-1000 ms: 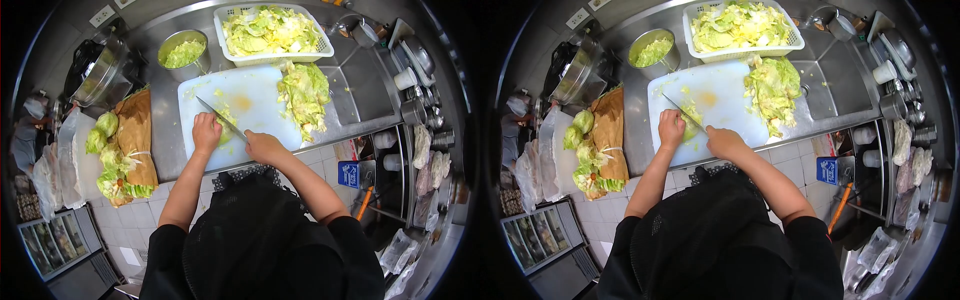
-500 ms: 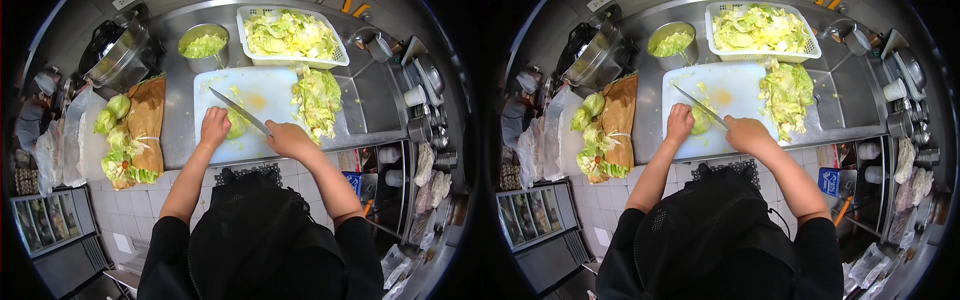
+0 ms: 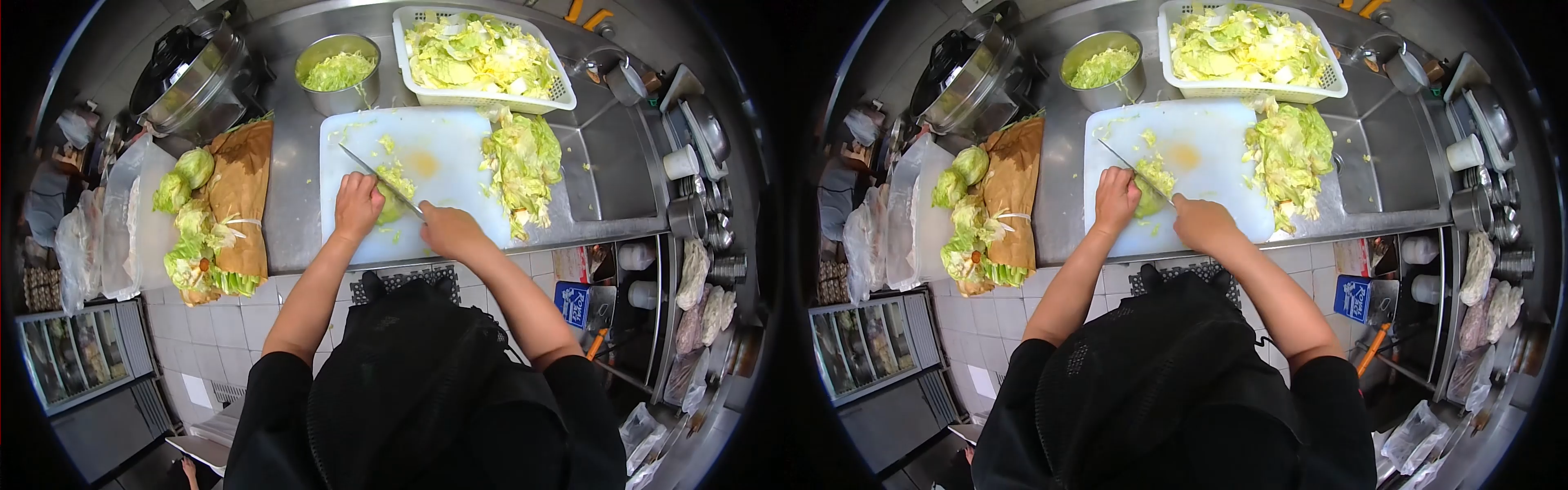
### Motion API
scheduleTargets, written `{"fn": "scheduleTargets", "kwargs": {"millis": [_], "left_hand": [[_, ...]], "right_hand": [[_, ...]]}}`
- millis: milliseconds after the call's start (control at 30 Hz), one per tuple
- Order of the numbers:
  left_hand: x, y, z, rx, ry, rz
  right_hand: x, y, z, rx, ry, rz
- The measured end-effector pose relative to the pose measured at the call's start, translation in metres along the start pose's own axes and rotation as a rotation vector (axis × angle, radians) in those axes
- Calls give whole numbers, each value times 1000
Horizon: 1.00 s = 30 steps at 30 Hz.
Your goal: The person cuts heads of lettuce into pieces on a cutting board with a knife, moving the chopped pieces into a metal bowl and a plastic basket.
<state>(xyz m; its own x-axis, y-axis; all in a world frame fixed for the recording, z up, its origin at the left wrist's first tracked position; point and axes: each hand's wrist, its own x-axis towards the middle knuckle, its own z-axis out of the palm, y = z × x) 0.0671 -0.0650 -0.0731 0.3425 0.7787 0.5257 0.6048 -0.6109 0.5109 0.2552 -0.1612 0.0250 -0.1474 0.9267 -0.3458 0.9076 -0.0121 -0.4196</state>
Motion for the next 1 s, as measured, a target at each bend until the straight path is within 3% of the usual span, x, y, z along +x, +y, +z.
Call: {"fn": "scheduleTargets", "kwargs": {"millis": [167, 300, 400, 533, 667, 833, 967, 1000], "left_hand": [[-2, 2, 0, 18, 14, 12], [-3, 5, 5, 50, 54, -10], [-3, 5, 4, 69, 43, -11], [-5, 7, 6, 79, 71, -25], [-4, 10, 6, 64, 68, -17], [-7, 8, 8, 81, 66, -37], [-5, 9, 11, 63, 91, -46], [-5, 8, 10, 73, 89, -44]], "right_hand": [[-15, -5, -52, -29, -85, -5], [-3, -1, -7, 8, -42, 13], [11, 3, -18, -4, -79, 12], [-30, -7, -61, 2, -105, 1], [13, 3, 0, 13, -48, 6], [-24, -4, -60, -17, -119, -21], [13, 4, 8, 36, -52, 3], [17, 5, -2, 35, -50, -2]]}}
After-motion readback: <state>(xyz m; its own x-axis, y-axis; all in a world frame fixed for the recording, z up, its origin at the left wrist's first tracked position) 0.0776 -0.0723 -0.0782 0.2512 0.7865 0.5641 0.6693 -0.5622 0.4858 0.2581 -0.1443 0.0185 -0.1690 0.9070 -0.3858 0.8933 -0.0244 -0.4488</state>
